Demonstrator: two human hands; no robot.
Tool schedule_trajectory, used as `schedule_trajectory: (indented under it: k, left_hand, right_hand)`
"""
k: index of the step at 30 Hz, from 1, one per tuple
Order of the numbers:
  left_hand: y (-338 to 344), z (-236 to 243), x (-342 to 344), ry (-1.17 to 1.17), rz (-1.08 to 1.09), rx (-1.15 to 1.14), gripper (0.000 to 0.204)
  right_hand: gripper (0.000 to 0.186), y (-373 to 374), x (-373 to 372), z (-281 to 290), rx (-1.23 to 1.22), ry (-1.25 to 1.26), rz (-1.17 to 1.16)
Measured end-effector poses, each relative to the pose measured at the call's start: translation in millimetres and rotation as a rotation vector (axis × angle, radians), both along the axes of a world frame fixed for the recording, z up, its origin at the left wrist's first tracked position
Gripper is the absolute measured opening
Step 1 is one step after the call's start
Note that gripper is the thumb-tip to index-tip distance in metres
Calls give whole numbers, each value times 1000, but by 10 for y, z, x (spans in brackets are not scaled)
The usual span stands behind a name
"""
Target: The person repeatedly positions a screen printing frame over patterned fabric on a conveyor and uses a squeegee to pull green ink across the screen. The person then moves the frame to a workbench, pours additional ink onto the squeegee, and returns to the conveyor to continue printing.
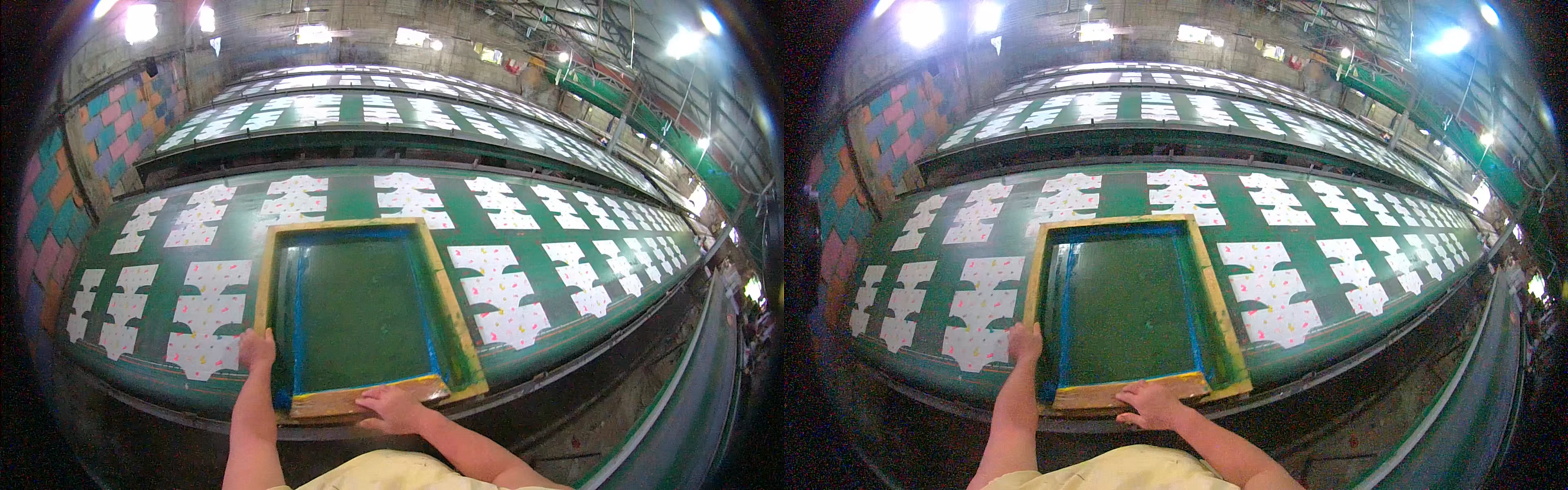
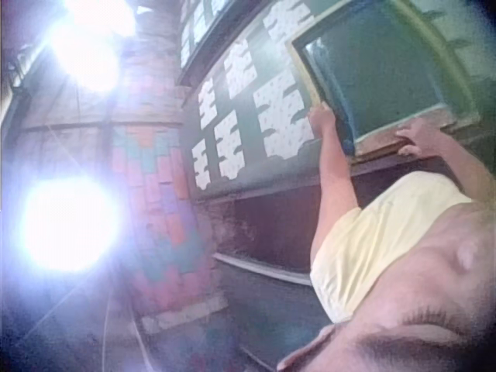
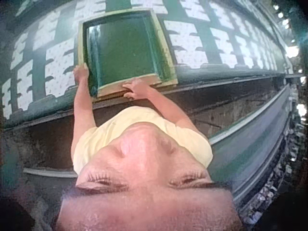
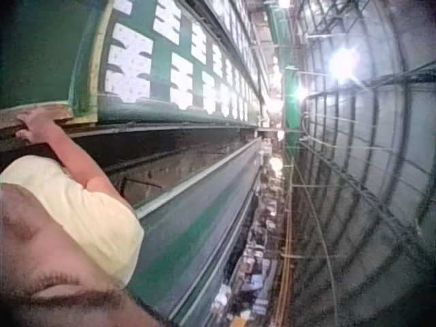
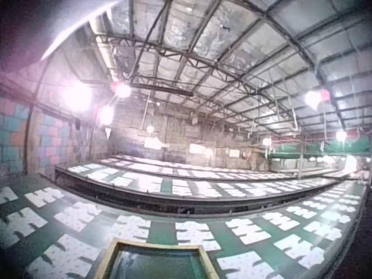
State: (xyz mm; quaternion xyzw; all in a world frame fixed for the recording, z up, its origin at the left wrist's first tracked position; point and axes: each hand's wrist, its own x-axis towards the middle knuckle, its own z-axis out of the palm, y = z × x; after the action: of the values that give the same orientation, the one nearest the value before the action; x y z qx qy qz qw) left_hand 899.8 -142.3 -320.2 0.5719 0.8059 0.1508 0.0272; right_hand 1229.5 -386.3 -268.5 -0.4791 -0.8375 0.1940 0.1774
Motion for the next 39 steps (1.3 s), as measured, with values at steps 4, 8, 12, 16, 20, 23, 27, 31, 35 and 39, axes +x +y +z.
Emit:
schedule_trajectory:
  k: [4, 8, 12, 16, 20, 23, 27, 31, 35, 39]
  left_hand:
    - [9, 72, 88, 14, 112, -114, 61]
    - [31, 60, 116, 39, 89, -81, 58]
    - [66, -8, 76, 21, 29, -37, 56]
    - [127, -39, 26, -16, 20, -41, 56]
    - [155, -61, -34, -85, -7, -51, 56]
    - [127, -97, -76, -106, -37, -27, 57]
    - [122, -151, -129, -153, -30, -21, 56]
    - [192, -169, -242, -266, -45, -28, 48]
    - [336, -128, -265, -448, -69, -28, 38]
    - [370, -45, 14, -549, -114, -29, 37]
  right_hand:
    - [40, -18, 805, -125, 74, 203, -145]
    - [45, 109, 1665, -214, 224, 142, -603]
    - [63, 346, 2135, -402, 245, -98, -856]
    - [83, 612, 2247, -549, -20, 102, -922]
    - [84, 797, 2230, -542, -69, 73, -1010]
    - [80, 886, 2220, -510, -91, 26, -1032]
    - [74, 955, 2225, -460, -106, 10, -1023]
    - [71, 932, 2223, -308, -45, 47, -1017]
    - [73, 909, 2348, -74, 51, 71, -956]
    - [73, 945, 2749, 56, 56, 94, -962]
